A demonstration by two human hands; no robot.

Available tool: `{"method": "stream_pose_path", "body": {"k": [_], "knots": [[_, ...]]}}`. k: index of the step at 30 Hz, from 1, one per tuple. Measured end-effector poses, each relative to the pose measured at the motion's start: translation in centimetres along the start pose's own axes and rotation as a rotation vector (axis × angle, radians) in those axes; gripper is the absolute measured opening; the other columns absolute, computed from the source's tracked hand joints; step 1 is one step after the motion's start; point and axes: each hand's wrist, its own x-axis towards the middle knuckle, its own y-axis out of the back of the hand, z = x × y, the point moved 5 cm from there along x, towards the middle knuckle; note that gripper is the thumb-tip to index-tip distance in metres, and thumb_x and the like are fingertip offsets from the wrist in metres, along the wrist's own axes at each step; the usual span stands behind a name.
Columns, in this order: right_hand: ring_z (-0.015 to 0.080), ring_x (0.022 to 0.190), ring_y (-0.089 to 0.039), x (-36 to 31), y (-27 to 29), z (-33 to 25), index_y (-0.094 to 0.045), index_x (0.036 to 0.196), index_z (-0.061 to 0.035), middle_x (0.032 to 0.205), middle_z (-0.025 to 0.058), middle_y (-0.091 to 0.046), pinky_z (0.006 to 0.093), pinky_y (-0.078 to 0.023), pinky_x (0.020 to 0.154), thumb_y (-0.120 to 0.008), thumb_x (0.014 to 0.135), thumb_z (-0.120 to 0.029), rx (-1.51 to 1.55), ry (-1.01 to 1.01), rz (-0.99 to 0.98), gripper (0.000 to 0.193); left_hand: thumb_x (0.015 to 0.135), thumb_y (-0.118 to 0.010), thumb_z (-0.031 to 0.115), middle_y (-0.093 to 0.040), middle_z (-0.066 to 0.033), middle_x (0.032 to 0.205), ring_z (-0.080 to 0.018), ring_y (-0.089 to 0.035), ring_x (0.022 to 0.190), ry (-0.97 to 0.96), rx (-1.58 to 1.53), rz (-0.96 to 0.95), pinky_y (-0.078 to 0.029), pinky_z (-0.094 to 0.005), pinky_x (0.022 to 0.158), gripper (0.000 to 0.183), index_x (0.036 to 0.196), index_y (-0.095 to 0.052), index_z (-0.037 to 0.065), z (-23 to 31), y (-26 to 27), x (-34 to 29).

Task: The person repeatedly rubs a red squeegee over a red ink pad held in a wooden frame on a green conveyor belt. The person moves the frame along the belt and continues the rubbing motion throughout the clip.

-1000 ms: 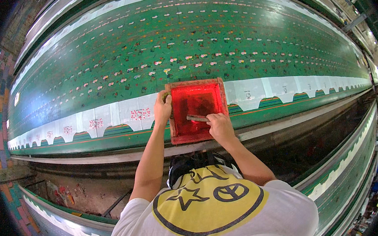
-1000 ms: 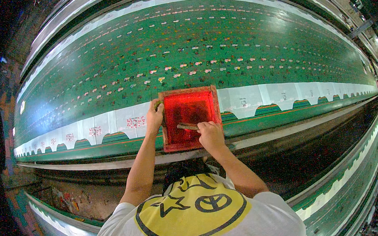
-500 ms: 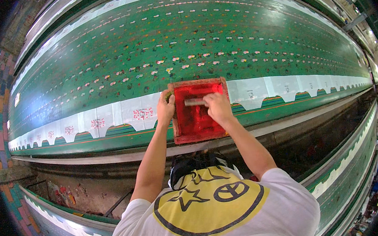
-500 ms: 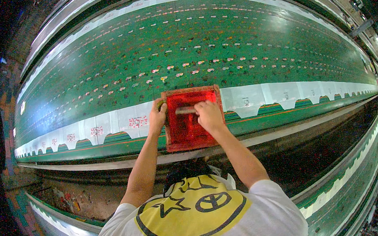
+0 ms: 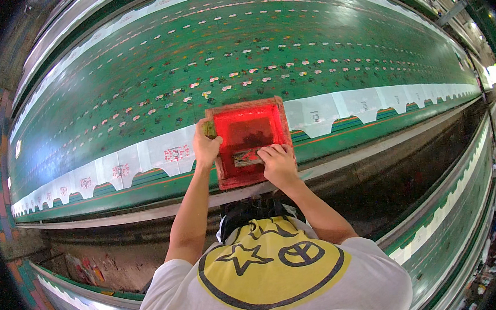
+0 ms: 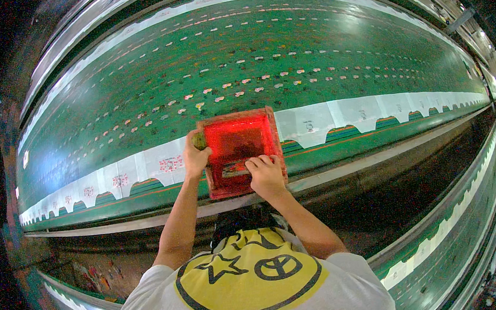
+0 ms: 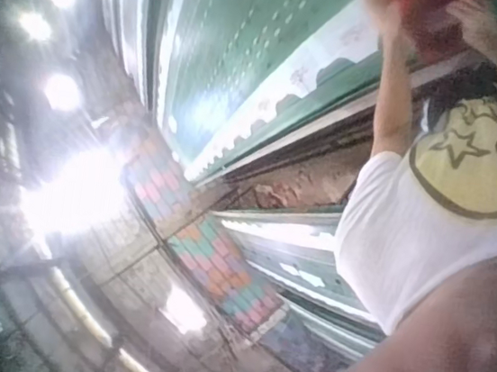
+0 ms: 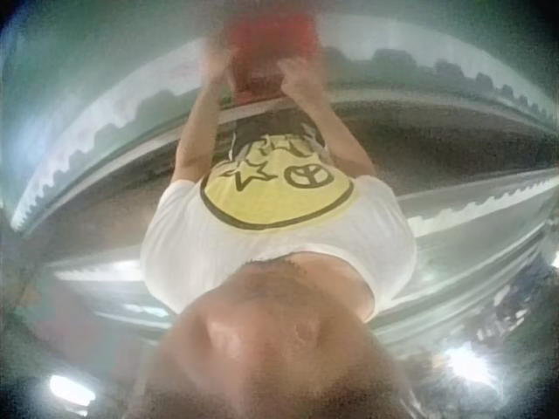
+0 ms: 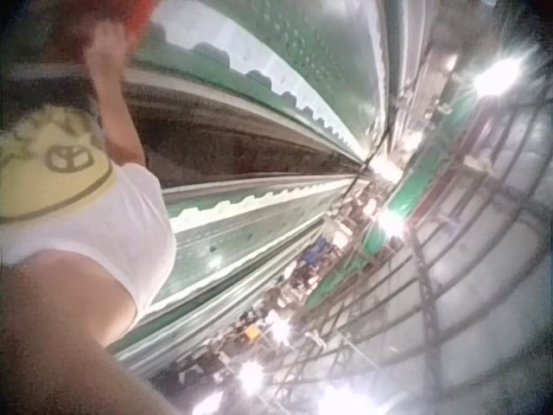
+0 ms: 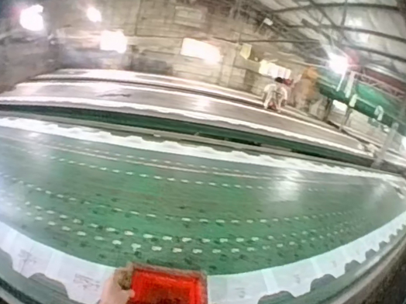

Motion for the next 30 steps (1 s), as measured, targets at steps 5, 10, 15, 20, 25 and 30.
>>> {"method": "stream_pose_path", "body": {"k": [5, 10, 15, 20, 25, 30], "knots": [[0.0256, 0.108, -0.062, -0.3, 1.6, 1.4, -0.070, 0.107, -0.0100, 0.113, 0.0030, -0.070, 0.0540, -0.044, 0.096, -0.066, 0.078, -0.005, 0.024, 0.030, 0.057, 0.029, 0.070, -0.073, 0.003, -0.071, -0.0146, 0.107, -0.0263, -0.069, 0.099, 0.009, 0.000, -0.006, -0.054, -0.0380, 0.090, 0.067, 0.134, -0.057, 0.013, 2.5, -0.8, -0.5], [0.0246, 0.112, -0.059, -0.6, 5.2, 5.4, -0.069, 0.111, -0.0116, 0.115, 0.0012, -0.069, 0.0565, -0.042, 0.099, -0.068, 0.076, -0.004, -0.021, 0.006, 0.042, 0.035, 0.070, -0.073, 0.002, -0.071, -0.0111, 0.107, -0.0229, -0.067, 0.099, -0.114, -0.095, 0.037, -0.053, -0.0370, 0.090, 0.068, 0.136, -0.056, 0.012, 4.5, -5.4, -0.1], [0.0253, 0.112, -0.061, -2.4, 8.1, 14.4, -0.070, 0.109, -0.0104, 0.116, 0.0022, -0.071, 0.0537, -0.043, 0.101, -0.068, 0.076, -0.003, -0.026, -0.024, 0.029, 0.034, 0.070, -0.074, 0.003, -0.071, -0.0097, 0.107, -0.0215, -0.067, 0.098, -0.046, -0.109, -0.007, -0.053, -0.0366, 0.090, 0.069, 0.136, -0.056, 0.012, 9.6, -14.6, -1.6], [0.0277, 0.108, -0.062, -3.8, 9.9, 20.6, -0.071, 0.108, -0.0072, 0.112, 0.0055, -0.072, 0.0489, -0.045, 0.100, -0.065, 0.077, -0.002, 0.011, 0.023, 0.013, 0.032, 0.070, -0.074, 0.002, -0.072, -0.0110, 0.111, -0.0208, -0.067, 0.101, 0.009, -0.143, -0.006, -0.053, -0.0365, 0.092, 0.069, 0.136, -0.056, 0.010, 9.5, -21.1, -2.6], [0.0287, 0.106, -0.063, -4.8, 10.3, 22.9, -0.071, 0.106, -0.0050, 0.110, 0.0079, -0.072, 0.0471, -0.047, 0.098, -0.064, 0.078, -0.002, 0.057, 0.042, 0.008, 0.029, 0.070, -0.074, 0.002, -0.073, -0.0132, 0.109, -0.0222, -0.070, 0.101, -0.093, -0.083, -0.004, -0.055, -0.0372, 0.089, 0.070, 0.137, -0.054, 0.008, 10.0, -23.2, -2.7], [0.0285, 0.107, -0.063, -5.4, 10.8, 22.6, -0.072, 0.108, -0.0044, 0.111, 0.0085, -0.073, 0.0457, -0.048, 0.097, -0.063, 0.081, -0.004, 0.060, 0.040, 0.025, 0.027, 0.070, -0.075, 0.002, -0.075, -0.0156, 0.105, -0.0253, -0.071, 0.097, -0.004, -0.046, -0.035, -0.056, -0.0384, 0.087, 0.070, 0.137, -0.055, 0.008, 8.6, -23.9, -2.2]]}}
